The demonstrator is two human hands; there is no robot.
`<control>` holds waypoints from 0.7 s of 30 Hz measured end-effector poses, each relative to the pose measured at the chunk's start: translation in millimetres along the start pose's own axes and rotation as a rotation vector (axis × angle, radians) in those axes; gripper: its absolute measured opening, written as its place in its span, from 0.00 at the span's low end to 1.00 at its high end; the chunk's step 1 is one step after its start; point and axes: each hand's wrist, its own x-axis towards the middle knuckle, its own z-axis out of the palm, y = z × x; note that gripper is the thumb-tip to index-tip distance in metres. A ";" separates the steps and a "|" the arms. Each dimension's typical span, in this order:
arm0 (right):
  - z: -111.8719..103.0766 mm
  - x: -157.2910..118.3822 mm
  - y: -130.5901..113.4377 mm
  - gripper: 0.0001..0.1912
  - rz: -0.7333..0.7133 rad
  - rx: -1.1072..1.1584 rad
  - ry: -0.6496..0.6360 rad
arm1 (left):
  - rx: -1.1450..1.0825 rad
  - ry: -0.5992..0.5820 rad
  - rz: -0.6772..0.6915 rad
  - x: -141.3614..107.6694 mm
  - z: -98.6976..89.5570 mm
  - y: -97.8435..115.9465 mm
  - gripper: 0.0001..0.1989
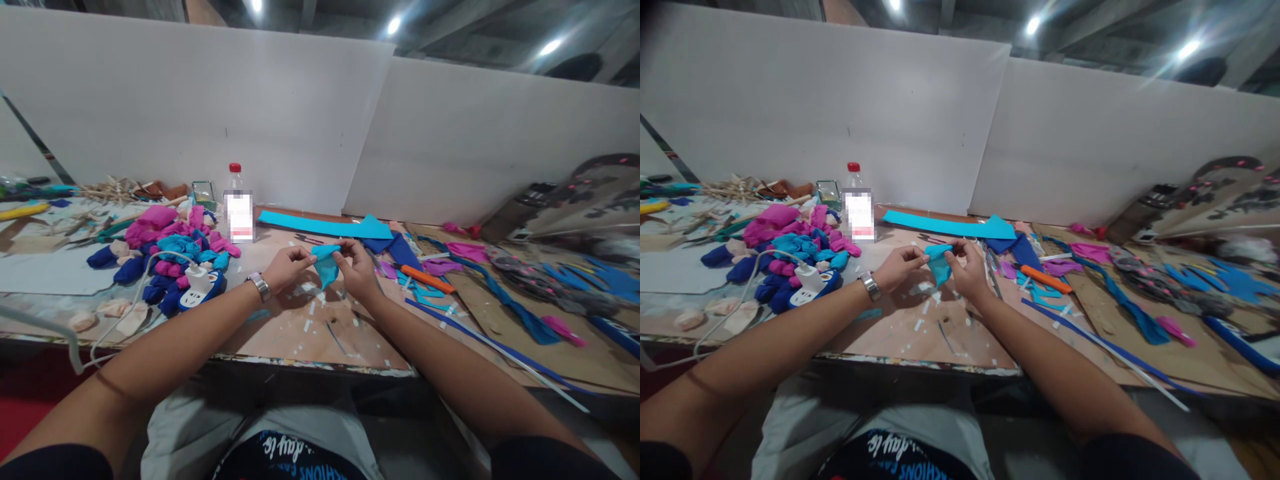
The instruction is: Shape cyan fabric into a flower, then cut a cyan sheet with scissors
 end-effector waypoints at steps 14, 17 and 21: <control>0.5 0.8 -16.5 0.10 -0.258 -0.078 -0.265 | 0.269 -0.092 0.243 -1.3 -3.2 -4.8 0.15; 1.0 0.3 -14.2 0.10 -0.258 -0.070 -0.272 | 0.262 -0.094 0.240 -1.4 -2.7 -4.2 0.14; 2.1 -1.3 -10.4 0.13 -0.224 -0.048 -0.275 | 0.193 -0.092 0.228 -1.5 -1.6 -2.1 0.14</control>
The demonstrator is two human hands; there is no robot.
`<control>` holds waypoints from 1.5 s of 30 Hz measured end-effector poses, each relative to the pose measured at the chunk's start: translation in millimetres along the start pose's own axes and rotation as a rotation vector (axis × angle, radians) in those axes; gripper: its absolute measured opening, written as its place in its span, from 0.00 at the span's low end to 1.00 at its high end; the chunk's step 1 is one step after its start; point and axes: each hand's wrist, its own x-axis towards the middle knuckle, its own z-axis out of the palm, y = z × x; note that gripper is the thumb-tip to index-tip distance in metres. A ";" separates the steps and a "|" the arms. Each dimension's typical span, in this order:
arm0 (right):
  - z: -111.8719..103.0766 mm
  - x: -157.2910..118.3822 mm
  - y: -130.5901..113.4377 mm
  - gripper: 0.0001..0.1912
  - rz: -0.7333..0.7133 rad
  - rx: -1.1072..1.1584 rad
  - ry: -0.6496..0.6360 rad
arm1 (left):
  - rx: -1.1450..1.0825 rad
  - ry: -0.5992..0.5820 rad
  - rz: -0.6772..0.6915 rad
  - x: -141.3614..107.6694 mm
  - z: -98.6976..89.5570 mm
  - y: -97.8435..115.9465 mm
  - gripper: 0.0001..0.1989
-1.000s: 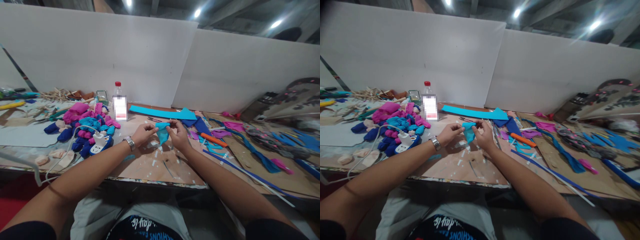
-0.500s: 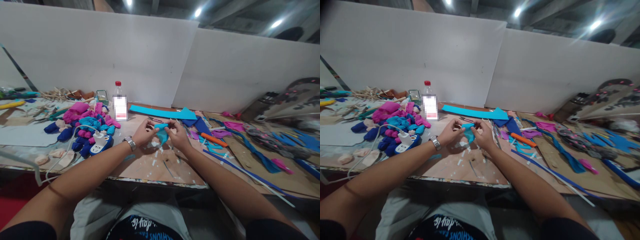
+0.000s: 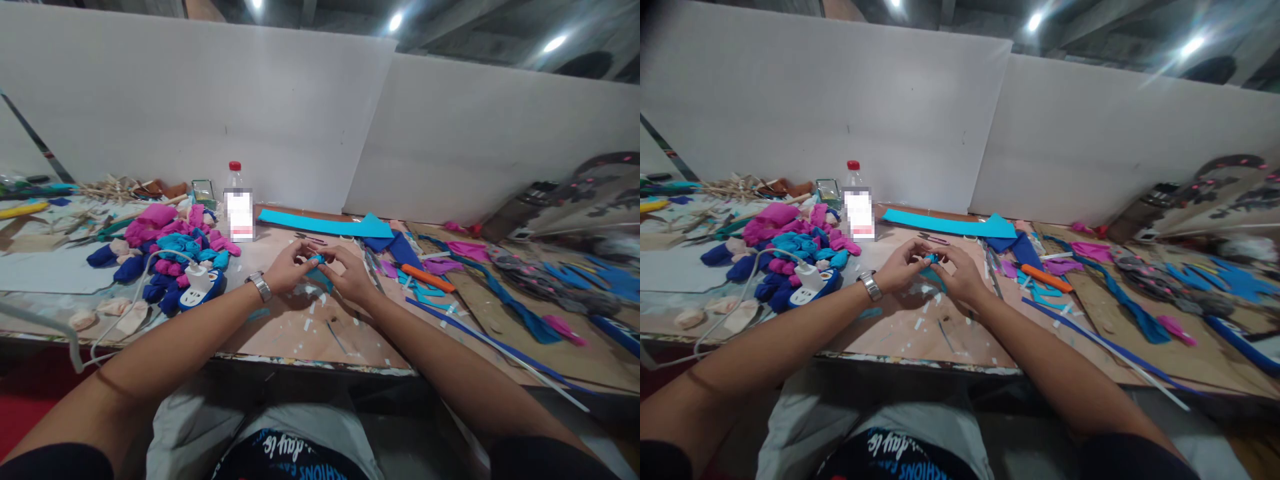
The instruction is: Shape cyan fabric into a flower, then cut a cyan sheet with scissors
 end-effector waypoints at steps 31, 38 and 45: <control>-3.0 -0.2 -4.6 0.08 0.071 -0.135 0.086 | -0.133 0.055 -0.069 2.9 -1.2 -2.0 0.15; -2.5 -1.0 0.9 0.08 0.023 -0.159 0.083 | -0.200 0.055 -0.087 3.1 -1.1 -0.2 0.15; -1.8 -1.4 2.1 0.09 0.018 -0.147 0.066 | -0.227 0.077 -0.116 3.3 -0.7 -2.2 0.13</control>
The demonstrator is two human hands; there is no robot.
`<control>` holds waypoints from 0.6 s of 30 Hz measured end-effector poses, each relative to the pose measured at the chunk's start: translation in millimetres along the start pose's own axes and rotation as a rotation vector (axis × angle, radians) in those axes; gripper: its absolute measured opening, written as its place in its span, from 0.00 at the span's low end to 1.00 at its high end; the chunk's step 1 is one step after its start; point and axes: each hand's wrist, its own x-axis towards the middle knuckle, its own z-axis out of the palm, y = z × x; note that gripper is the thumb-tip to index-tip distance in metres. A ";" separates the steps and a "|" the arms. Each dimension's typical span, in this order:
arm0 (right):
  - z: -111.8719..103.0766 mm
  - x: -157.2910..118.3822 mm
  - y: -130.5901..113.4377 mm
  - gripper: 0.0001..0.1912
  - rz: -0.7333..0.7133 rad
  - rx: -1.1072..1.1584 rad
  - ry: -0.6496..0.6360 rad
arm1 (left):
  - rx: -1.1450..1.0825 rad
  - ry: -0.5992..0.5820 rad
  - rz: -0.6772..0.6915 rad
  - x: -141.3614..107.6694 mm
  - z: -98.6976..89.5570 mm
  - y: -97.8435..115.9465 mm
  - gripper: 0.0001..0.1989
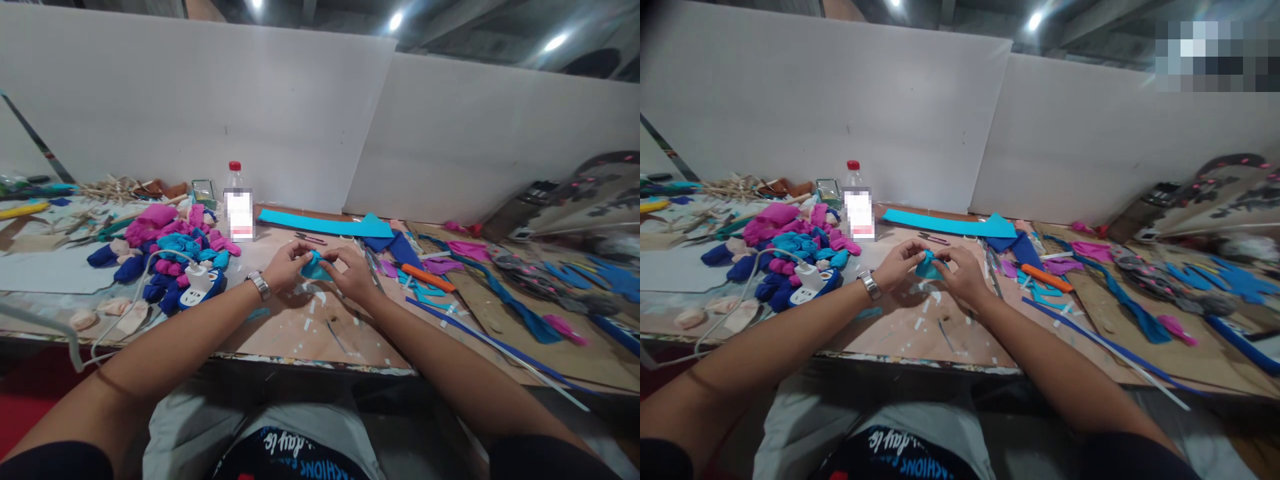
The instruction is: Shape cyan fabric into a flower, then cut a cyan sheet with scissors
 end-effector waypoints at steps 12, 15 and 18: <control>-1.0 0.5 -8.1 0.07 0.033 0.038 0.018 | 0.031 -0.035 -0.003 -1.5 1.6 -1.0 0.13; -1.1 0.1 -8.1 0.07 0.035 0.029 0.020 | 0.032 -0.054 -0.003 -2.2 2.5 -0.2 0.14; -0.4 -0.2 -7.2 0.06 0.036 0.015 0.024 | 0.031 -0.061 0.003 -2.2 2.5 0.7 0.14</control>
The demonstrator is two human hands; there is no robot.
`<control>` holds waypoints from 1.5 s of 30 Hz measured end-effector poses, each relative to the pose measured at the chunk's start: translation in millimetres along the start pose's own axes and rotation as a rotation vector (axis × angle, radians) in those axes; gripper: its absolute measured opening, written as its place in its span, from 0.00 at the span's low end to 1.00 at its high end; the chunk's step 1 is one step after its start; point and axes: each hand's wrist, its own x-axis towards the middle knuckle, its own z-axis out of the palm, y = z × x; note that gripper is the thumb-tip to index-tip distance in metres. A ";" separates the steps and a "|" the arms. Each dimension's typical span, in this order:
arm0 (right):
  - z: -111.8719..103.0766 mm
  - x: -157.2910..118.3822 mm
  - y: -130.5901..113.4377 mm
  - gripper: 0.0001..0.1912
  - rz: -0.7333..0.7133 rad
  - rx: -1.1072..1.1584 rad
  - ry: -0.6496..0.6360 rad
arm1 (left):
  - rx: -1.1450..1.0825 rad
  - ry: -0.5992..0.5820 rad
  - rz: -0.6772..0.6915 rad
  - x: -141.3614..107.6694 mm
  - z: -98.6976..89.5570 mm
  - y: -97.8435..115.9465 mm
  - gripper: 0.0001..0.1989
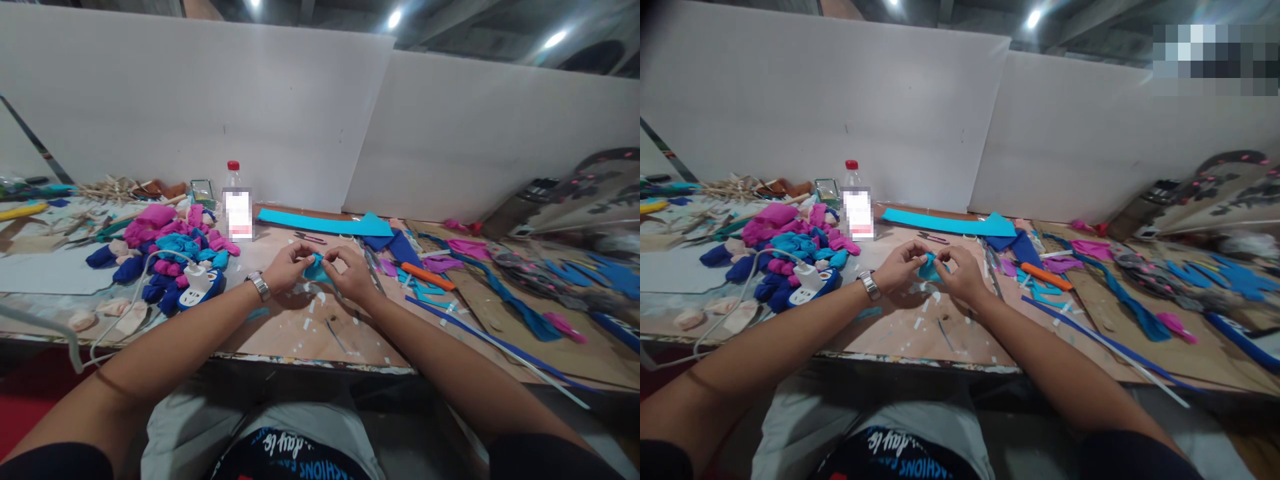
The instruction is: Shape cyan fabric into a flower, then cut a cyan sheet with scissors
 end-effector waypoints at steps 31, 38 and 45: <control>-1.9 1.5 -4.3 0.04 0.026 -0.009 0.026 | 0.083 0.076 0.019 0.3 0.7 -2.6 0.12; -0.4 1.1 -0.6 0.05 0.036 -0.012 0.033 | 0.103 0.015 0.006 -2.8 0.6 2.8 0.13; 2.1 0.8 3.6 0.06 0.022 0.024 0.013 | 0.181 0.032 0.047 -2.8 0.9 2.4 0.14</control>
